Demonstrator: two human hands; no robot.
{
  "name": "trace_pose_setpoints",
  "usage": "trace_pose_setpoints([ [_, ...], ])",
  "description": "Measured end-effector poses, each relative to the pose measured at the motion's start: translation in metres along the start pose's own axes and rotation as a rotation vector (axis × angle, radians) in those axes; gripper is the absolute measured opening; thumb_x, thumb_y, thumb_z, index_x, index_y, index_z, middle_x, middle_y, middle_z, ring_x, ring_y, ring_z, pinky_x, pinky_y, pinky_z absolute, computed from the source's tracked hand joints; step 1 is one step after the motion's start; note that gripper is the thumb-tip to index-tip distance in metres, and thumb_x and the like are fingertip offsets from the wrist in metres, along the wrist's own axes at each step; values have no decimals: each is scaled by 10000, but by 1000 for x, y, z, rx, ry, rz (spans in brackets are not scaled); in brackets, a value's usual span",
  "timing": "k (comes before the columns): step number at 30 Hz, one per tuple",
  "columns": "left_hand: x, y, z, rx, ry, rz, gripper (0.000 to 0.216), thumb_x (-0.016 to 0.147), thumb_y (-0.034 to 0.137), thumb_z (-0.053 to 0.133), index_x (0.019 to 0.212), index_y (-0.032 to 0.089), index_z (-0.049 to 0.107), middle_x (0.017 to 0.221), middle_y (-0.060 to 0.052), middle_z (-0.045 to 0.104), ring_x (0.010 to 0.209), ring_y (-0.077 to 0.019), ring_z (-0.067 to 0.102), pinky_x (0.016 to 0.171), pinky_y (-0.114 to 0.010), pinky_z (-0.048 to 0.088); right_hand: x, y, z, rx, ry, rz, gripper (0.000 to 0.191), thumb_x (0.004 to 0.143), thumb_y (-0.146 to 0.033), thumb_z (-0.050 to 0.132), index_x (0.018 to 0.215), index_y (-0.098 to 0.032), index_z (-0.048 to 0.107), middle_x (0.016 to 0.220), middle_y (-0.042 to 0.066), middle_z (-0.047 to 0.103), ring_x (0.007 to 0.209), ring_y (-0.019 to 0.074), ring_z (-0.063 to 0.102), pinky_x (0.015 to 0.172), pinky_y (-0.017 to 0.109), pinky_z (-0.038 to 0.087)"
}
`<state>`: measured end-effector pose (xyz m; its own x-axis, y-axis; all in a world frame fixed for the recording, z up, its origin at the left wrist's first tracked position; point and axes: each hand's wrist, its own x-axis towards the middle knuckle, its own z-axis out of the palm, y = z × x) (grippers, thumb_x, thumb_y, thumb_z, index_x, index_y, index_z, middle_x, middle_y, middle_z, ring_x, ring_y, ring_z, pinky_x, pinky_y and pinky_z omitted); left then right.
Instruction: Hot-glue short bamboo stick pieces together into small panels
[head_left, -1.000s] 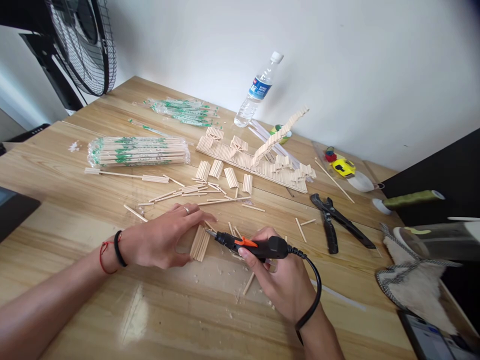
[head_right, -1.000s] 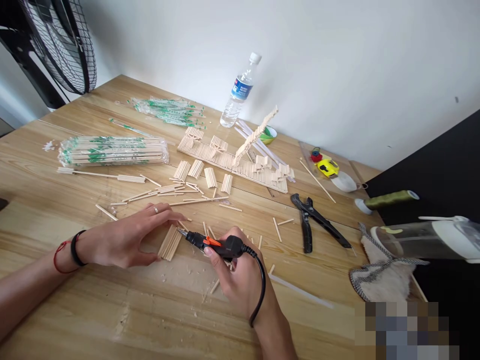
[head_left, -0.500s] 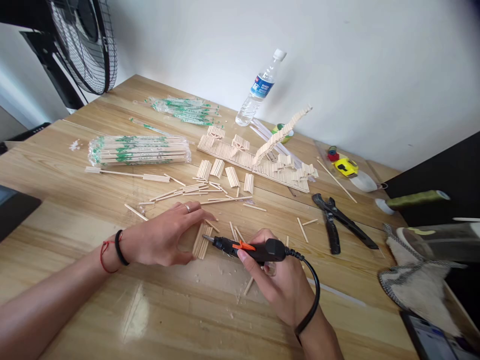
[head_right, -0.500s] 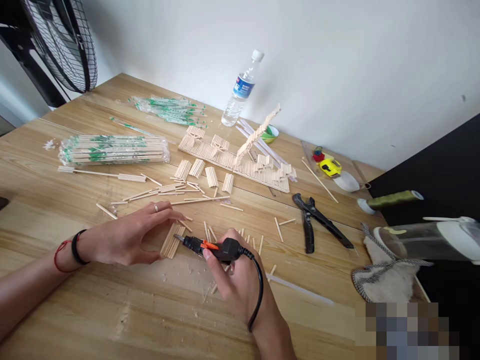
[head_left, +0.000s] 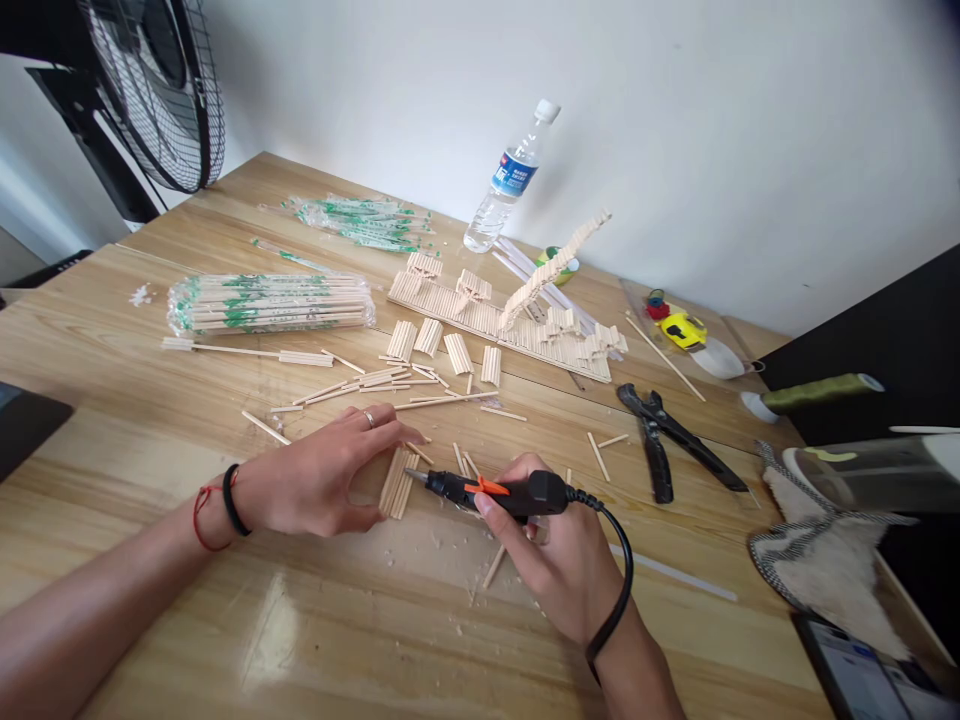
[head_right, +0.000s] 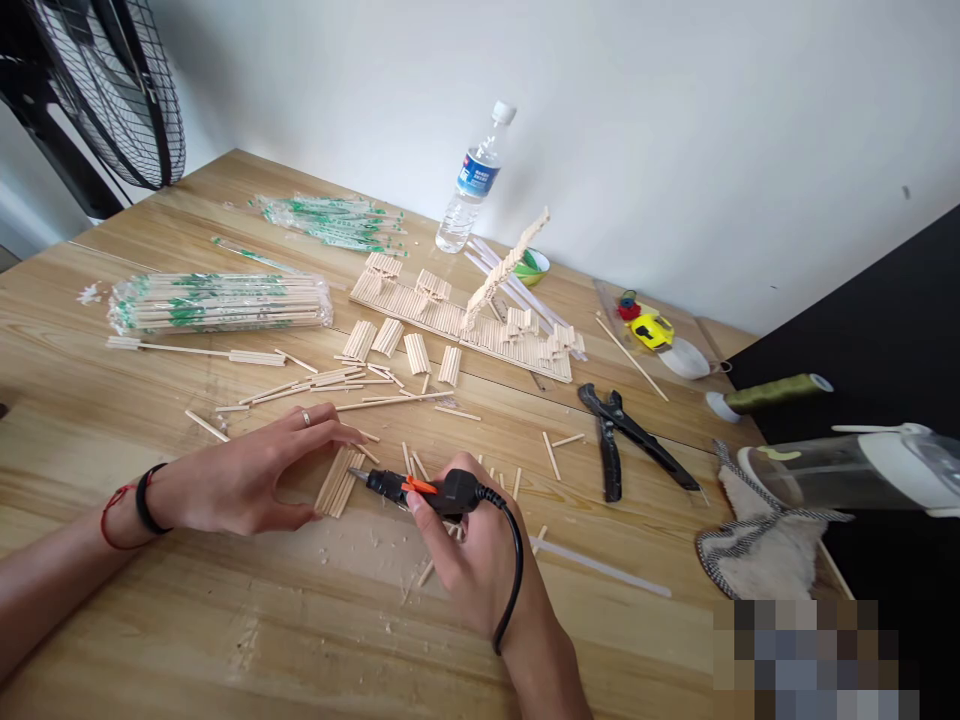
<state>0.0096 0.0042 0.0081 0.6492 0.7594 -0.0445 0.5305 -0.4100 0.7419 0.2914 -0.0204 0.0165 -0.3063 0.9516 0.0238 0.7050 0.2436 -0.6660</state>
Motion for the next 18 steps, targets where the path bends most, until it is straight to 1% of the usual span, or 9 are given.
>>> trace_pose_setpoints([
  [5, 0, -2, 1, -6, 1, 1, 714, 802, 154, 780, 1447, 217, 481, 1334, -102, 548, 1202, -316, 585, 1054, -459, 467, 0, 1, 2, -5, 39, 1, 279, 1003, -467, 603, 843, -240, 582, 726, -11, 613, 585, 175, 552, 562, 293, 422],
  [11, 0, -1, 0, -15, -4, -10, 700, 803, 170, 789, 1435, 223, 495, 1314, -93, 560, 1176, -309, 595, 1026, -449, 485, -1, -3, 2, 56, -57, 10, 279, 995, -448, 588, 814, -245, 524, 683, -32, 559, 610, 174, 529, 577, 289, 396],
  [15, 0, -2, -1, -9, 4, 1, 699, 801, 157, 794, 1428, 238, 497, 1294, -78, 576, 1179, -302, 602, 1025, -428, 494, -1, -3, 0, 112, -132, 13, 266, 999, -445, 571, 835, -245, 506, 677, -43, 511, 606, 166, 495, 556, 277, 376],
  [18, -1, -4, 0, -9, 4, 7, 716, 809, 136, 790, 1441, 246, 471, 1341, -82, 569, 1212, -300, 592, 1044, -425, 490, 0, -4, -2, 117, -137, 24, 264, 996, -444, 562, 830, -246, 509, 660, -49, 492, 578, 159, 469, 530, 272, 361],
])
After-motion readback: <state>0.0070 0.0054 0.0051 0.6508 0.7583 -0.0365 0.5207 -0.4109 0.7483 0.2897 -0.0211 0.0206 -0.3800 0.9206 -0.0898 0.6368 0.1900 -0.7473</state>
